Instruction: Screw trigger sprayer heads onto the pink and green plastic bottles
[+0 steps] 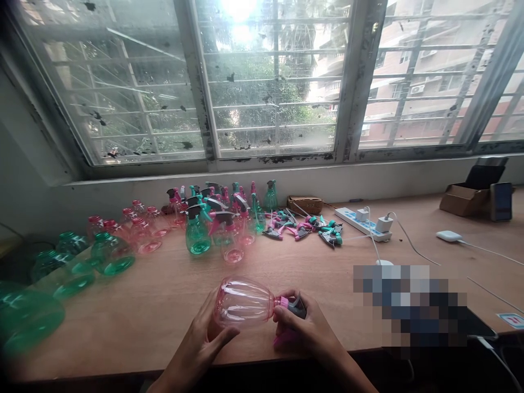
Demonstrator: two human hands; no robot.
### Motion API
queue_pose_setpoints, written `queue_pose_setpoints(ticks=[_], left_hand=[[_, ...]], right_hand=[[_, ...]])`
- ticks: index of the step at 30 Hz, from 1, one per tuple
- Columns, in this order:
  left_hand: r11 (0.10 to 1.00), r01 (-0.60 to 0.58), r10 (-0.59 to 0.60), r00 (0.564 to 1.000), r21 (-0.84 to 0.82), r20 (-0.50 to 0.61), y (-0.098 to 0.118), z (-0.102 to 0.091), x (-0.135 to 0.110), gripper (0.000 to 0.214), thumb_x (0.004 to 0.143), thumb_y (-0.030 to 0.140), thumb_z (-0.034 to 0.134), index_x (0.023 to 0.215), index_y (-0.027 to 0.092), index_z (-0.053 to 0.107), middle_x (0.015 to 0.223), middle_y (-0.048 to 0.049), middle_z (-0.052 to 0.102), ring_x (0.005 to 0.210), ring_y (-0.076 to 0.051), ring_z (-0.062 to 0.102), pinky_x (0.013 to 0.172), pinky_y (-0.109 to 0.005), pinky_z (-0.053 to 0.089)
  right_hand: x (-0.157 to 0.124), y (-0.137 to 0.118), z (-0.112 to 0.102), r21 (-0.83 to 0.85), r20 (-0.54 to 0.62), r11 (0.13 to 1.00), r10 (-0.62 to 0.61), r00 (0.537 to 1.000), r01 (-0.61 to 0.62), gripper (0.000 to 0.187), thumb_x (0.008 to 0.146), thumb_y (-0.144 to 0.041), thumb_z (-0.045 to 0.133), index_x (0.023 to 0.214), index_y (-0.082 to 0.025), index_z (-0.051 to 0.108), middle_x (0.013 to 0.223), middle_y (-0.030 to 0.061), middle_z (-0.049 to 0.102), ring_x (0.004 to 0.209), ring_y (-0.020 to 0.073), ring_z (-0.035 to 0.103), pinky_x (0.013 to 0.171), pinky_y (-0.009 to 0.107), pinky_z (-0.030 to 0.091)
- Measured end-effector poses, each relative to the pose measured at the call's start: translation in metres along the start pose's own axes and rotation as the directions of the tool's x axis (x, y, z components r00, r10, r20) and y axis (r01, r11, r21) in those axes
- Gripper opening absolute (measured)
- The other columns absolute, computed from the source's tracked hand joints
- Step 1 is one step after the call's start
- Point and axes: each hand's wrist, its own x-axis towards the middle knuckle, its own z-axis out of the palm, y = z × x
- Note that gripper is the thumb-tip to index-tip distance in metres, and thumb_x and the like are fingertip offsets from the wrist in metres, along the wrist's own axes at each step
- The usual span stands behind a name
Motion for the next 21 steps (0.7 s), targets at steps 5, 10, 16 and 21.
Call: queue_pose_setpoints(ticks=[5,10,16,21], left_hand=[[0.999,-0.034,0.034,0.999,-0.039,-0.006,0.0019,0.0018,0.0005,0.085,0.089,0.04,0.069,0.156,0.037,0.017,0.16,-0.0072,0.037,0.145,-0.03,0.038,0.118,-0.048,0.034],[0.999,-0.036,0.036,0.999,-0.02,0.01,0.0038,0.0,-0.0013,0.089,0.088,0.04,0.071,0.157,0.037,0.014,0.157,-0.0093,0.041,0.14,-0.032,0.045,0.115,-0.05,0.038],[1.0,-0.005,0.005,1.0,-0.011,0.019,0.0014,0.0,0.0,0.083,0.088,0.045,0.069,0.156,0.03,0.023,0.16,-0.0117,0.037,0.147,-0.033,0.033,0.119,-0.052,0.03],[0.998,-0.055,0.055,0.999,-0.025,0.002,0.0008,0.0025,-0.0018,0.079,0.094,0.038,0.061,0.156,0.039,0.012,0.163,-0.0049,0.031,0.149,-0.028,0.03,0.12,-0.048,0.029]], right_hand=[[-0.0007,-0.0022,-0.0006,-0.011,-0.013,1.0,-0.021,1.0,0.021,0.033,0.084,-0.047,0.075,0.09,-0.017,0.062,0.066,0.0019,0.072,0.058,0.018,0.067,0.058,0.028,0.052],[0.0003,-0.0021,0.0006,0.032,-0.017,0.999,-0.005,1.0,0.006,0.036,0.081,-0.049,0.077,0.09,-0.018,0.062,0.07,0.0015,0.071,0.058,0.0188,0.067,0.058,0.031,0.054],[0.001,-0.0013,0.0008,0.032,-0.017,0.999,0.016,1.0,-0.015,0.038,0.079,-0.05,0.079,0.09,-0.018,0.063,0.07,0.0016,0.071,0.058,0.0189,0.067,0.056,0.03,0.055],[0.0016,0.0001,0.0001,0.04,-0.019,0.999,-0.011,1.0,0.012,0.036,0.081,-0.05,0.077,0.087,-0.017,0.062,0.07,0.0017,0.071,0.057,0.0168,0.067,0.057,0.028,0.055]])
